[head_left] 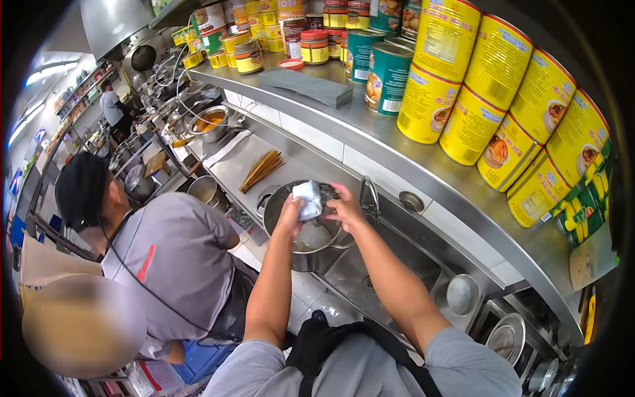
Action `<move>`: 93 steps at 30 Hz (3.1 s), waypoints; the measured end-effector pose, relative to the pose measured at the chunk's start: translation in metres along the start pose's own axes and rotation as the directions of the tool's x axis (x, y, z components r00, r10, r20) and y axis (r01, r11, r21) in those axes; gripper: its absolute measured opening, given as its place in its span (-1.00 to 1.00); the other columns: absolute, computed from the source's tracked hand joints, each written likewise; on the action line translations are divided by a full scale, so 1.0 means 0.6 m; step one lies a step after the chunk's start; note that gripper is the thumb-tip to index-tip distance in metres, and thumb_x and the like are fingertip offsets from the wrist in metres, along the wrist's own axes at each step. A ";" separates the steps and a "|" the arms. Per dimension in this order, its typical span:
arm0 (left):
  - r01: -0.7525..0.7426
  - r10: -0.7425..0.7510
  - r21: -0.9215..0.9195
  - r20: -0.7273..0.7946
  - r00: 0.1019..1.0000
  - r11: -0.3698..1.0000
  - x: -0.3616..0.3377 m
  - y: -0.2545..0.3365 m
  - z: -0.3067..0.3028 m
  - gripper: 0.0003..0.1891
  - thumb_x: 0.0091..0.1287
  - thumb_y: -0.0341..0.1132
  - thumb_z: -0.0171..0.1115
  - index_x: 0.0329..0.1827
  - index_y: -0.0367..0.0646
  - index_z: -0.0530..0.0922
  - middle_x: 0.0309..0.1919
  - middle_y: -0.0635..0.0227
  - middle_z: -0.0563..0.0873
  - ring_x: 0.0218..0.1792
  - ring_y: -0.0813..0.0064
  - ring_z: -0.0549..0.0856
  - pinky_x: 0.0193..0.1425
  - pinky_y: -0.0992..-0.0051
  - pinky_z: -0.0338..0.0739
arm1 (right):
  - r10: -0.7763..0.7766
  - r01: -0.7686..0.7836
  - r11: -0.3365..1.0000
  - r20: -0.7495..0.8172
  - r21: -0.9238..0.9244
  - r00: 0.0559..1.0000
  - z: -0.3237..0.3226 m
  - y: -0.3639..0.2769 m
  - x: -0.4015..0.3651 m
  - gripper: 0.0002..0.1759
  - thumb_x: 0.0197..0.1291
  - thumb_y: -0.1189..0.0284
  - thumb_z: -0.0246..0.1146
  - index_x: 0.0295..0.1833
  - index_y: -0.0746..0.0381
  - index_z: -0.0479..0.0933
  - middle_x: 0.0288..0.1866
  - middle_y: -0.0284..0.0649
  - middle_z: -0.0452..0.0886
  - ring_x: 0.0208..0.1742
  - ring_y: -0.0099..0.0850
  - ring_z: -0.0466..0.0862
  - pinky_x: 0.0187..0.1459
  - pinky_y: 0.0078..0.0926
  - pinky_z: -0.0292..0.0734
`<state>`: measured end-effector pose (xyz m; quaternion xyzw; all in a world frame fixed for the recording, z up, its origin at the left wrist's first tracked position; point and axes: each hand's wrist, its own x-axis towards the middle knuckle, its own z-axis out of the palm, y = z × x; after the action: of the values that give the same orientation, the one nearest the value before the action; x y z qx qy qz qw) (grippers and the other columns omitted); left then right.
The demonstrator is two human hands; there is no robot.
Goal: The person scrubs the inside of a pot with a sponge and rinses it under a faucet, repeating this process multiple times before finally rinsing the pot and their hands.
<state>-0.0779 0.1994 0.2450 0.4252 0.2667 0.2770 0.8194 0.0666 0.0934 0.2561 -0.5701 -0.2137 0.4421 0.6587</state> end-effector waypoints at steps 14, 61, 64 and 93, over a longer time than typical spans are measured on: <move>-0.345 0.364 0.412 0.036 0.931 0.843 0.009 -0.035 0.004 -0.37 0.36 -0.41 -0.15 0.56 -0.08 0.25 0.44 0.19 0.39 0.43 0.28 0.34 0.48 0.40 0.23 | -0.235 0.216 0.885 0.004 -0.413 0.972 0.038 -0.005 0.008 -0.52 0.22 0.49 0.30 0.27 0.33 0.50 0.05 -0.17 0.68 -0.09 -0.42 0.72 -0.30 -0.49 0.70; -0.116 0.367 0.538 -0.388 0.846 0.835 0.121 -0.326 0.024 -0.62 0.42 -0.36 0.00 0.24 -0.35 0.43 0.06 0.00 0.66 0.04 0.13 0.68 0.10 0.21 0.59 | -0.476 0.513 0.695 0.213 -0.504 0.853 -0.078 0.090 -0.091 -0.29 -0.19 0.42 0.32 0.24 0.34 0.60 -0.35 -0.28 0.57 -0.39 -0.54 0.41 -0.32 -0.55 0.35; -0.028 0.025 -0.003 -0.319 0.948 1.000 0.094 -0.268 0.020 -0.53 0.45 -0.33 -0.04 0.39 -0.33 0.30 0.20 -0.08 0.60 0.19 0.04 0.62 0.27 0.13 0.51 | -0.476 0.517 0.760 0.205 -0.394 0.856 -0.106 0.102 -0.084 -0.30 -0.17 0.42 0.32 0.24 0.34 0.59 -0.35 -0.24 0.57 -0.38 -0.51 0.44 -0.32 -0.52 0.37; -0.124 -0.244 0.939 0.045 0.969 -0.321 -0.212 -0.174 -0.012 -0.45 0.29 -0.12 0.10 0.37 -0.02 0.50 0.26 -0.01 0.58 0.30 -0.05 0.54 0.48 0.04 0.25 | -0.629 0.476 0.434 0.121 -0.765 0.768 -0.054 0.058 -0.186 -0.49 -0.05 0.49 0.37 0.13 0.14 0.71 -0.37 -0.13 0.59 -0.36 -0.21 0.62 -0.27 -0.29 0.54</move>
<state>-0.1486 0.0665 0.1789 0.9250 0.3063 -0.1494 0.1680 0.0223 -0.0184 0.2401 -0.7260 -0.4919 0.0143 0.4804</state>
